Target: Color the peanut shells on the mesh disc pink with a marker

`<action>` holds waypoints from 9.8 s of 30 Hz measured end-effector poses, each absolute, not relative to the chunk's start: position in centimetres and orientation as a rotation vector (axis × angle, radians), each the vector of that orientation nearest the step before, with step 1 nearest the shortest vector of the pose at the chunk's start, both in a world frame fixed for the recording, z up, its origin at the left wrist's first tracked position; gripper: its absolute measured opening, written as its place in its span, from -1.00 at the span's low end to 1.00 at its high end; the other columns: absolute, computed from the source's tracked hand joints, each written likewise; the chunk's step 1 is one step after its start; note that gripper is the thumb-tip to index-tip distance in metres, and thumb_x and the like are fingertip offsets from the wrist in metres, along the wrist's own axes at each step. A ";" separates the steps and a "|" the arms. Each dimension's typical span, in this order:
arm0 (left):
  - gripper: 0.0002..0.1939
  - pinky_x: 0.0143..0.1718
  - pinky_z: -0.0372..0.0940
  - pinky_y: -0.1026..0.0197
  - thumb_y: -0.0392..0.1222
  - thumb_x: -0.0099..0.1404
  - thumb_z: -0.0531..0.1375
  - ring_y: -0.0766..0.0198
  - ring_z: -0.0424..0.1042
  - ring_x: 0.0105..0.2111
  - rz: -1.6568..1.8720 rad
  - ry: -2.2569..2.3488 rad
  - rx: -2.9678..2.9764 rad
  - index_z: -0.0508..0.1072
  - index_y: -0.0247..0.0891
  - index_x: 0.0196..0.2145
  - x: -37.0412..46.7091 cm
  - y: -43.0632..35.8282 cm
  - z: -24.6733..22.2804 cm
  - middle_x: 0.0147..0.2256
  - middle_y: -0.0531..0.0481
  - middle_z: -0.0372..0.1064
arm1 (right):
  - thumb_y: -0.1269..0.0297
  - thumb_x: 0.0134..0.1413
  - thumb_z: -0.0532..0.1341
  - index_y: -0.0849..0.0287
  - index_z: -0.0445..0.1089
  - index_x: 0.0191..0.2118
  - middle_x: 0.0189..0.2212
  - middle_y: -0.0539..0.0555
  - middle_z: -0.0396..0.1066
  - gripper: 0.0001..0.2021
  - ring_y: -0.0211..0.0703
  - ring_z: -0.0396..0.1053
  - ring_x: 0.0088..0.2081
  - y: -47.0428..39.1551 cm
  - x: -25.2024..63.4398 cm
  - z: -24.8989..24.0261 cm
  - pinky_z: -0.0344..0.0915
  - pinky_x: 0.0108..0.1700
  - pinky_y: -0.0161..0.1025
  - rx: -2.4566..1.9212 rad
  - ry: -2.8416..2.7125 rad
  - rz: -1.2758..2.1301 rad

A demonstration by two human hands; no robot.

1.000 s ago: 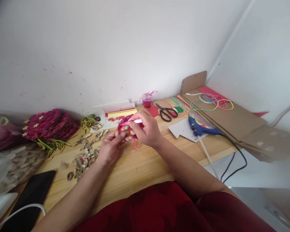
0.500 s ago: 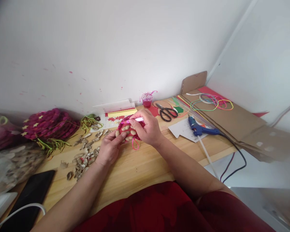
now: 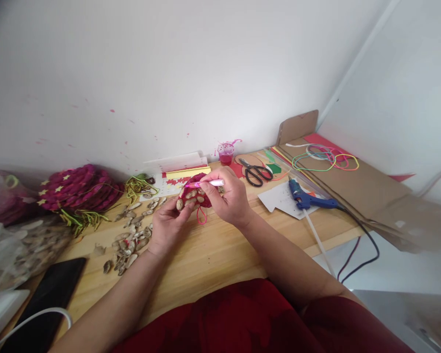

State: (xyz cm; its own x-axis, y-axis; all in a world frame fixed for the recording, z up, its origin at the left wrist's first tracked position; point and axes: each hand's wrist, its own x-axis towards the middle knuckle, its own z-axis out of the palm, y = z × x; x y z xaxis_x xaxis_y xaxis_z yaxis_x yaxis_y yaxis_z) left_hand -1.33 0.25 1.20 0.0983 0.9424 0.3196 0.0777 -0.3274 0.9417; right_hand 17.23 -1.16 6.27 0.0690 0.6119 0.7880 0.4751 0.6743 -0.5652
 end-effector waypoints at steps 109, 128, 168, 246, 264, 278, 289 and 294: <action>-0.84 -0.23 0.34 0.21 -0.22 0.32 0.28 0.20 0.45 -0.34 1.537 1.067 1.748 0.55 -0.18 -0.44 -1.5 0.6 1.7 -0.40 -0.01 0.52 | 0.38 0.28 0.30 0.03 0.45 -0.15 -0.32 0.05 0.57 -0.91 -0.06 0.48 -0.27 -2.3 14.9 10.3 0.42 -0.19 -0.07 -0.907 -1.895 -0.197; -0.75 -0.34 0.21 0.26 -0.21 0.33 0.28 0.29 0.30 -0.44 1.539 1.057 1.717 0.47 -0.22 -0.52 -1.5 0.7 1.7 -0.50 0.07 0.37 | 0.41 0.28 0.30 0.08 0.45 -0.18 -0.34 0.03 0.56 -0.92 -0.11 0.46 -0.27 -2.0 14.8 9.7 0.41 -0.18 -0.13 -0.881 -1.951 -0.150; -0.78 -0.23 0.31 0.24 -0.22 0.34 0.26 0.24 0.44 -0.34 1.510 1.070 1.760 0.52 -0.21 -0.48 -1.6 0.4 1.9 -0.40 -0.02 0.51 | 0.40 0.29 0.28 0.07 0.44 -0.18 -0.32 0.04 0.58 -0.93 -0.08 0.47 -0.26 -2.4 14.0 9.8 0.40 -0.16 -0.09 -0.920 -1.894 -0.282; -0.83 -0.07 0.42 0.21 -0.22 0.34 0.31 0.17 0.58 -0.17 1.616 0.984 1.709 0.73 -0.19 -0.17 -1.5 1.1 1.1 -0.18 -0.12 0.66 | 0.19 0.34 0.27 0.10 0.41 -0.24 -0.35 0.01 0.50 -0.87 -0.14 0.45 -0.28 -1.6 15.5 9.7 0.34 -0.18 -0.14 -1.115 -1.680 0.030; -0.85 -0.16 0.33 0.18 -0.09 0.24 0.38 0.14 0.51 -0.25 1.535 0.968 1.464 0.72 -0.18 -0.29 -1.5 1.0 1.4 -0.26 -0.06 0.64 | 0.18 0.34 0.26 0.10 0.43 -0.23 -0.34 0.03 0.51 -0.87 -0.14 0.46 -0.31 -0.9 15.5 8.8 0.36 -0.21 -0.15 -1.083 -1.622 0.097; -0.55 -0.24 0.31 0.23 0.08 -0.05 0.58 0.27 0.42 -0.36 1.347 0.781 0.778 0.68 -0.26 -0.30 -0.8 1.3 1.1 -0.34 -0.03 0.58 | 0.16 0.32 0.26 0.09 0.41 -0.26 -0.34 0.01 0.51 -0.85 -0.15 0.46 -0.30 0.0 15.5 7.9 0.37 -0.17 -0.15 -1.146 -1.608 0.148; -0.61 -0.32 0.21 0.29 0.02 -0.06 0.58 0.37 0.29 -0.46 1.324 0.766 0.781 0.56 -0.28 -0.48 -0.8 1.1 1.4 -0.48 0.09 0.44 | 0.16 0.35 0.25 0.07 0.42 -0.21 -0.30 0.04 0.54 -0.87 -0.11 0.47 -0.23 -0.1 14.5 7.3 0.37 -0.13 -0.09 -1.094 -1.740 0.213; -0.63 -0.30 0.23 0.27 0.01 -0.02 0.55 0.35 0.32 -0.44 1.310 0.776 0.852 0.53 -0.27 -0.49 -1.0 1.1 1.4 -0.48 0.10 0.42 | 0.16 0.35 0.24 0.03 0.43 -0.20 -0.27 0.04 0.56 -0.89 -0.08 0.48 -0.19 0.3 14.4 6.9 0.38 -0.11 -0.05 -1.078 -1.797 0.219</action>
State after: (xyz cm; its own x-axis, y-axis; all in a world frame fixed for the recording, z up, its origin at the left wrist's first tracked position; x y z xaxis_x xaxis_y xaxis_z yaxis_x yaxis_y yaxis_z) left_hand -0.97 1.06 1.41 0.1062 0.9943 -0.0075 -0.4845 0.0583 0.8729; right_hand 14.39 0.32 6.89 -0.1152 0.7487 0.6528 0.5697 0.5882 -0.5740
